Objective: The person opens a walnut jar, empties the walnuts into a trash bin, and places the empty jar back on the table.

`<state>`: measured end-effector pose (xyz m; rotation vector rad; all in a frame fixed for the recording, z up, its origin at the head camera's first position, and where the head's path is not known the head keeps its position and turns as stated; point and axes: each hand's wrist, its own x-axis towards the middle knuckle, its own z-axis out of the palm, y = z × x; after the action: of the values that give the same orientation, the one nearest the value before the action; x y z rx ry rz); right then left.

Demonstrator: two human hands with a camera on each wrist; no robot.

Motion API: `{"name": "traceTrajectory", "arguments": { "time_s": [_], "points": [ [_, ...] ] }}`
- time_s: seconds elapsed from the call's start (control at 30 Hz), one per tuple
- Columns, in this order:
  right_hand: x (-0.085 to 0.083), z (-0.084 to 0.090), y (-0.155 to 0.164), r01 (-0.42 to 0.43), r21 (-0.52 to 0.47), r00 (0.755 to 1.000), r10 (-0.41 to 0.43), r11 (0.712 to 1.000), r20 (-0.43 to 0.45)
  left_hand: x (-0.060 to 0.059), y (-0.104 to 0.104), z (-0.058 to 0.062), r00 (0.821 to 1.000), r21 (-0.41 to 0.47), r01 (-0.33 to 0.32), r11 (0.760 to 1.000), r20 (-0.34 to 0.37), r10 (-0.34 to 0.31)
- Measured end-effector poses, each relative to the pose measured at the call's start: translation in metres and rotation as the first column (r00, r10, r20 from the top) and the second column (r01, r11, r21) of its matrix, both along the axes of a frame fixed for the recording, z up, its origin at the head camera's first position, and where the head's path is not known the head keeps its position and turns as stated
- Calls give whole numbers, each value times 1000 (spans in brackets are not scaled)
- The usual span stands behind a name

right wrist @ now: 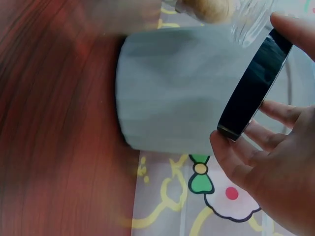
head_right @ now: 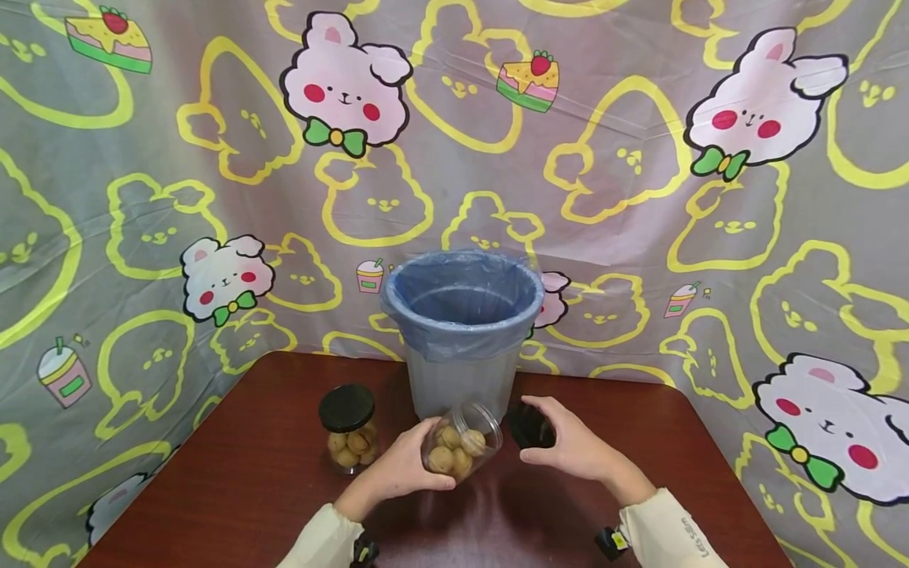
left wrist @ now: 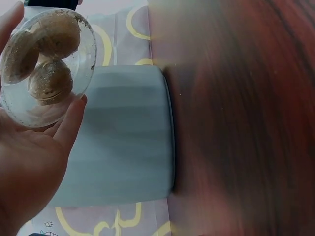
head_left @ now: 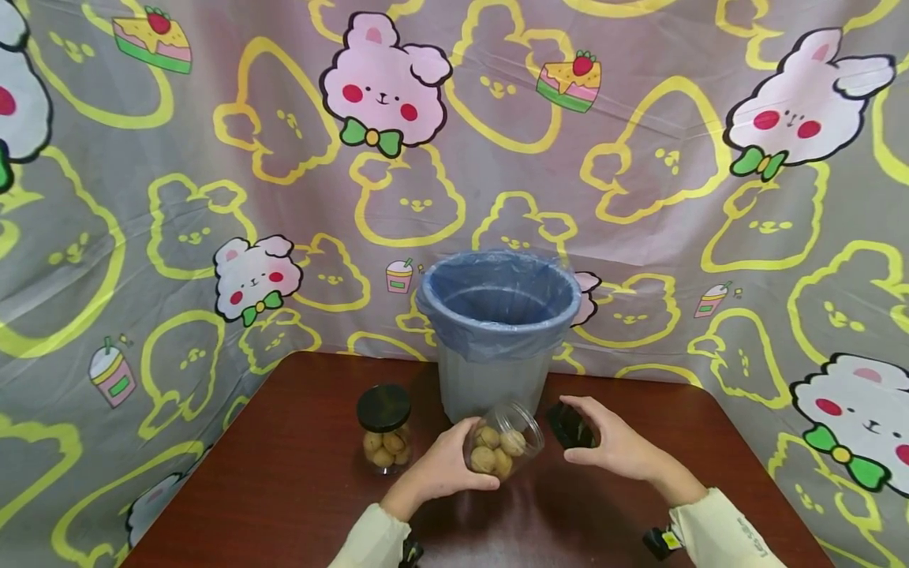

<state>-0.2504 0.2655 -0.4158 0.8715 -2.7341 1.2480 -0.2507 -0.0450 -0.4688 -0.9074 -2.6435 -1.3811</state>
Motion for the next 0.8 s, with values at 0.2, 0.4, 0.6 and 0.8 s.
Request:
{"name": "traceTrajectory", "arguments": {
  "time_s": [0.2, 0.4, 0.6, 0.8],
  "points": [
    [-2, -3, 9, 44, 57, 999, -43, 997, -13, -1, -3, -1, 1000, 11, 7, 1000, -12, -7],
    [-5, -4, 16, 103, 136, 995, -100, 985, -24, 1, -6, -1, 1000, 19, 0, 1000, -19, 1],
    [-5, -8, 25, 151, 199, 988, -152, 968, -11, 3, -9, -1, 1000, 24, -2, 1000, -18, 2],
    [-7, -12, 35, 175, 223, 984, -180, 959, -2, 3, -12, -4, 1000, 27, -2, 1000, -17, 2]
  ]
}}
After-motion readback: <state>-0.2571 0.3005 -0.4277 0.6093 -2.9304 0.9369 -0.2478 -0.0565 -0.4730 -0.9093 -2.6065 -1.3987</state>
